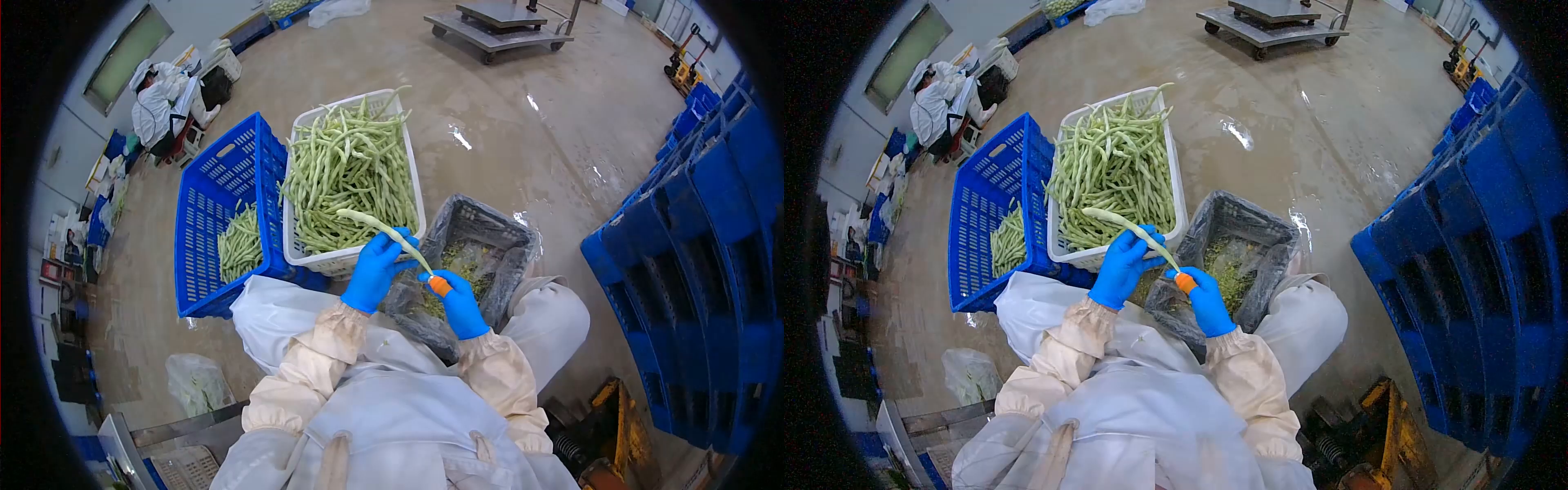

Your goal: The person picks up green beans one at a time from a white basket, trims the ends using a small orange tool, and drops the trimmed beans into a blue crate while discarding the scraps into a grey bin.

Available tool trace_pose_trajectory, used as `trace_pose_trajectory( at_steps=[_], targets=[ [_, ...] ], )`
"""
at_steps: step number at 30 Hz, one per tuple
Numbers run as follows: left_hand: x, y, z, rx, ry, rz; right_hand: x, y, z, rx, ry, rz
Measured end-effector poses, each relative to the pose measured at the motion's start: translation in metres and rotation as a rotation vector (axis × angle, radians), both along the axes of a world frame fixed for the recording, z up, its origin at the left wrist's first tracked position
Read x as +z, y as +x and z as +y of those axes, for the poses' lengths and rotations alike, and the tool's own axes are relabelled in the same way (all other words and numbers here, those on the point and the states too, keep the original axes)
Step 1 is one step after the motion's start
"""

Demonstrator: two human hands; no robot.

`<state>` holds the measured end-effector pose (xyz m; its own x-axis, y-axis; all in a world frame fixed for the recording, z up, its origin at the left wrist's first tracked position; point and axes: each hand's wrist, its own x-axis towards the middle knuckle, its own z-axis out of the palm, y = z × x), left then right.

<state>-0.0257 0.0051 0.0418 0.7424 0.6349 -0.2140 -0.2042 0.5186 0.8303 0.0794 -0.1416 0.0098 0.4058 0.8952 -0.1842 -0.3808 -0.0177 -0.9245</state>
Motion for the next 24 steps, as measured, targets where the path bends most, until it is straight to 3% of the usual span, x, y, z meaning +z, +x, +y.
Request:
trace_pose_trajectory(
  at_steps=[3,5,9,15,17,18,19,21,23,24],
  targets=[
    [-0.003,-0.001,0.000,-0.002,-0.011,-0.007,-0.001,-0.002,0.001,-0.004,0.023,0.025],
    [-0.006,-0.001,0.001,0.007,-0.009,-0.012,-0.001,-0.003,0.003,-0.036,0.054,0.189],
    [-0.010,-0.001,-0.001,0.021,0.006,0.022,-0.014,-0.004,0.003,-0.052,-0.023,0.084],
    [-0.005,0.005,-0.002,0.017,0.223,0.196,-0.042,-0.026,0.008,-0.106,-0.156,-0.357],
    [-0.002,0.009,-0.001,-0.040,0.338,0.200,-0.044,-0.044,0.012,-0.192,-0.062,-0.798],
    [-0.014,0.010,0.001,-0.040,0.377,0.185,-0.045,-0.051,0.013,-0.179,0.002,-0.860],
    [-0.013,0.007,0.003,-0.035,0.371,0.186,-0.047,-0.051,0.012,-0.171,0.000,-0.861],
    [-0.009,-0.001,0.012,-0.299,0.652,0.329,-0.052,-0.049,0.013,-0.173,0.072,-0.772],
    [-0.011,-0.021,0.027,-0.316,0.781,0.388,-0.022,-0.024,0.009,-0.248,-0.064,-0.383],
    [-0.011,-0.037,0.036,-0.314,1.026,0.425,-0.024,-0.008,0.008,-0.372,-0.040,-0.365]
  ],
)
